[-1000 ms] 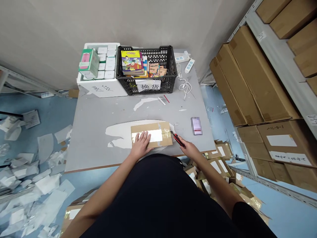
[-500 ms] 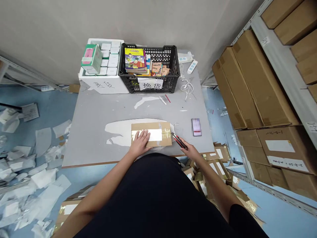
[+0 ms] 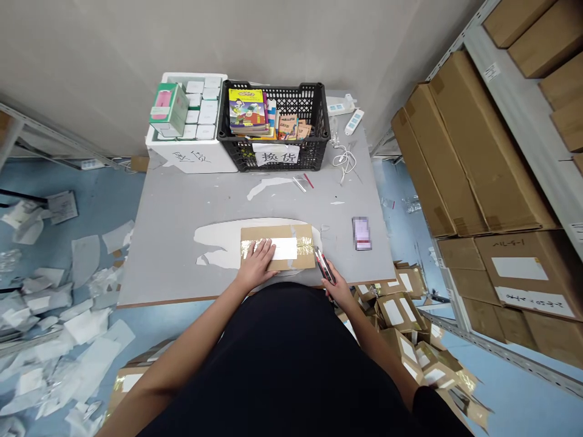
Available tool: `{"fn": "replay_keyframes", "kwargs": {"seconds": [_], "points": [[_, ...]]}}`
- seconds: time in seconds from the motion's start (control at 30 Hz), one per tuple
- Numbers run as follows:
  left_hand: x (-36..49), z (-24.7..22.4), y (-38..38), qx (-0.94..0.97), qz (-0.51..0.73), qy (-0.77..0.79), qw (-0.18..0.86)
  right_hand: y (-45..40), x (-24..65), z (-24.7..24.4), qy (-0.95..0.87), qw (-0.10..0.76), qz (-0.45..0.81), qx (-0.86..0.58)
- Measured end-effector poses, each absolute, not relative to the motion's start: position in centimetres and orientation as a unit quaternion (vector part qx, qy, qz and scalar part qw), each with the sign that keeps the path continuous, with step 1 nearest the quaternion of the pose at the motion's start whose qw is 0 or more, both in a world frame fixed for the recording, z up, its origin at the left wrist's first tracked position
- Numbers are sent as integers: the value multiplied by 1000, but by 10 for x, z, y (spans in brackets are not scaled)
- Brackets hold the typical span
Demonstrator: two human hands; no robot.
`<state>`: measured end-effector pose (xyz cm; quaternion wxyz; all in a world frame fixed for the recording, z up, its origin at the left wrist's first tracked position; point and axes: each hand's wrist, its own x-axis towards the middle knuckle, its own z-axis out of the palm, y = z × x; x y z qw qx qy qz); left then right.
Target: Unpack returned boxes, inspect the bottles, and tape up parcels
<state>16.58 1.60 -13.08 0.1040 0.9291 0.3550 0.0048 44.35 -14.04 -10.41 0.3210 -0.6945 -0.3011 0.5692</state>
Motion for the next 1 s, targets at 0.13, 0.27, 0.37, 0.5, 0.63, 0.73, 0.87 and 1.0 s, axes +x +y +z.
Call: {"fn": "replay_keyframes", "kwargs": {"seconds": [0.13, 0.27, 0.37, 0.5, 0.63, 0.73, 0.87, 1.0], "points": [[166, -130, 16, 928, 3, 356, 108, -144, 441, -103, -287, 333, 575, -690], [166, -131, 16, 929, -1, 356, 105, -149, 439, -103, -281, 330, 580, -690], [166, -131, 16, 930, -1, 353, 105, -154, 439, -104, -283, 328, 577, -693], [165, -131, 16, 930, -1, 353, 102, -159, 440, -106, -285, 321, 576, -695], [164, -130, 15, 930, 0, 353, 104, -163, 441, -108, -295, 321, 576, -692], [165, -129, 15, 930, 3, 351, 109, -165, 442, -110, -302, 324, 574, -689], [164, -129, 15, 929, 5, 351, 115, -169, 444, -109, -304, 315, 577, -689], [164, -131, 14, 931, 4, 349, 109, -173, 449, -104, -314, 314, 581, -683]]}}
